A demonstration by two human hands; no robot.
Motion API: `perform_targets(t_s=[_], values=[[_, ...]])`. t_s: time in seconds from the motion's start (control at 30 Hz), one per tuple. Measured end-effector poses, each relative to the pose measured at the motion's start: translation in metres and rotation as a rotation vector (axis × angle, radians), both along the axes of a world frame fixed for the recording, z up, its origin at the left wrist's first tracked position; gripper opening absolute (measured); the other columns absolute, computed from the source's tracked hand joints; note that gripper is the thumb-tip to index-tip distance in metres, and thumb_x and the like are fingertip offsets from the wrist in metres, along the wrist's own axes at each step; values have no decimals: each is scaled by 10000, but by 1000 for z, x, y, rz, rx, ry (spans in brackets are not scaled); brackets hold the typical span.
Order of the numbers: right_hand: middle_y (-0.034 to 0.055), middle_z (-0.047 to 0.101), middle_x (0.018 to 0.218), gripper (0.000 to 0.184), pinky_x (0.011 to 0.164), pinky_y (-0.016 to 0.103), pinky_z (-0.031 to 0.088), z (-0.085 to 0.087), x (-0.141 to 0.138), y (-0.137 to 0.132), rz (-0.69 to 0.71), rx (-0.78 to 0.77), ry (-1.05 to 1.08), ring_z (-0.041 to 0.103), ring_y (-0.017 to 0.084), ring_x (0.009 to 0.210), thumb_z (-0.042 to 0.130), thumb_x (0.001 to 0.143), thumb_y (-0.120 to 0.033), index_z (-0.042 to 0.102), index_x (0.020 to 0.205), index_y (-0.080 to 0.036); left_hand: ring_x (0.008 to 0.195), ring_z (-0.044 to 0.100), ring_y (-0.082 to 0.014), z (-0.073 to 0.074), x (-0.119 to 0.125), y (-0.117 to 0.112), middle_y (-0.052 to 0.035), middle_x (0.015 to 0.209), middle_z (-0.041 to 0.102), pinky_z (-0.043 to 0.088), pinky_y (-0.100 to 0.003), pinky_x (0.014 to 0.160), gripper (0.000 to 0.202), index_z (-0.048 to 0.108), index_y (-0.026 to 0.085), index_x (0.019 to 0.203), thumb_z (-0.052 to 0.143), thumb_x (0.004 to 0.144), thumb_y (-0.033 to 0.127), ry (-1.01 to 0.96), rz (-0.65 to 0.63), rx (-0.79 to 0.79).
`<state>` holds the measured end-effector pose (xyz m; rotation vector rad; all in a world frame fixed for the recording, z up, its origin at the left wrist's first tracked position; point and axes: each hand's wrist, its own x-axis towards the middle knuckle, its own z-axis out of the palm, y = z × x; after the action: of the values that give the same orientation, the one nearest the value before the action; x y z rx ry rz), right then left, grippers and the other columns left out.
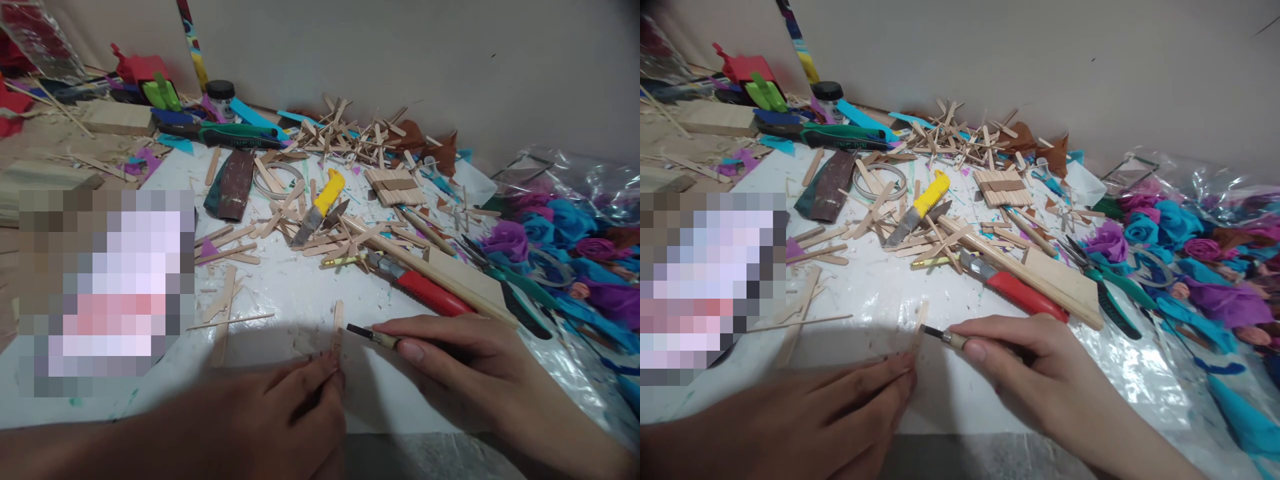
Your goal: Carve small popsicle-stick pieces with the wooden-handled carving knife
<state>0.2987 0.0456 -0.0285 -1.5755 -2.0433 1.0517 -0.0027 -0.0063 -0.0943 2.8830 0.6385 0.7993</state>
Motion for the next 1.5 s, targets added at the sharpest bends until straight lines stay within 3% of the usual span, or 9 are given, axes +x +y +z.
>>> perform_targets(t_s=[0.37, 0.6, 0.73, 0.9, 1.13, 1.23, 1.3, 1.4, 1.5], values=[[44, 913, 803, 231, 442, 228, 534, -2, -2, 0, 1, 32, 28, 737, 186, 536, 813, 1032, -517, 996, 1061, -378, 1319, 787, -295, 5, 2, 4, -202, 1398, 801, 658, -383, 1165, 263, 805, 114, 1246, 647, 1187, 316, 25, -5, 34], [35, 933, 870, 218, 502, 224, 587, 1, -1, 0, 3, 11, 12, 801, 198, 612, 806, 1033, -497, 993, 1075, -393, 1306, 794, -278, 5, 2, 4, -177, 1361, 817, 636, -381, 1200, 291, 810, 123, 1231, 547, 1209, 248, -18, 8, 14], [29, 899, 774, 247, 534, 227, 597, 1, -2, -1, 5, -3, 1, 780, 193, 610, 819, 1020, -536, 995, 1025, -363, 1309, 791, -267, 4, 3, 2, -182, 1415, 797, 611, -382, 1233, 315, 788, 99, 1307, 513, 1219, 224, -34, 26, -30], [70, 909, 923, 387, 497, 262, 547, 0, -4, -12, -211, -97, 57, 754, 218, 658, 889, 936, -663, 977, 1092, -320, 1395, 755, -266, 6, 0, 2, -238, 1557, 714, 604, -331, 1227, 307, 755, 78, 1371, 589, 1212, 280, 8, 16, -69], [34, 800, 750, 417, 463, 254, 427, 8, -6, -17, -353, -264, 298, 560, 164, 541, 837, 984, -691, 857, 1148, -307, 1170, 754, -192, 17, 7, 7, -60, 1215, 823, 627, -291, 1098, 277, 790, 121, 1166, 520, 1231, 119, -129, 48, -95], [50, 819, 772, 447, 609, 324, 601, 8, -6, -17, -365, -325, 405, 717, 224, 644, 831, 988, -669, 906, 1272, -332, 1048, 725, -200, 21, 11, 8, -45, 1184, 819, 613, -327, 1008, 306, 804, 146, 1098, 529, 1228, 115, -120, 98, -42], [53, 856, 908, 392, 680, 334, 645, 6, -9, -19, -403, -298, 467, 760, 229, 720, 962, 884, -625, 925, 1171, -360, 1036, 718, -211, 23, 13, 8, -44, 1160, 827, 598, -343, 973, 391, 813, 153, 1066, 468, 1243, 105, -119, 111, -19], [-14, 722, 757, 419, 577, 275, 581, 3, -16, -24, -452, -174, 443, 630, 171, 618, 1105, 698, -588, 876, 953, -346, 1031, 725, -214, 23, 11, 7, -40, 1139, 846, 589, -353, 978, 501, 818, 146, 1037, 373, 1258, 79, -127, 127, -11], [-16, 649, 678, 501, 462, 260, 457, 3, -19, -31, -466, -88, 375, 538, 158, 540, 1029, 708, -770, 843, 881, -338, 1058, 738, -205, 21, 10, 5, -37, 1202, 855, 594, -344, 992, 520, 820, 127, 1091, 336, 1279, 105, -142, 149, -51]])
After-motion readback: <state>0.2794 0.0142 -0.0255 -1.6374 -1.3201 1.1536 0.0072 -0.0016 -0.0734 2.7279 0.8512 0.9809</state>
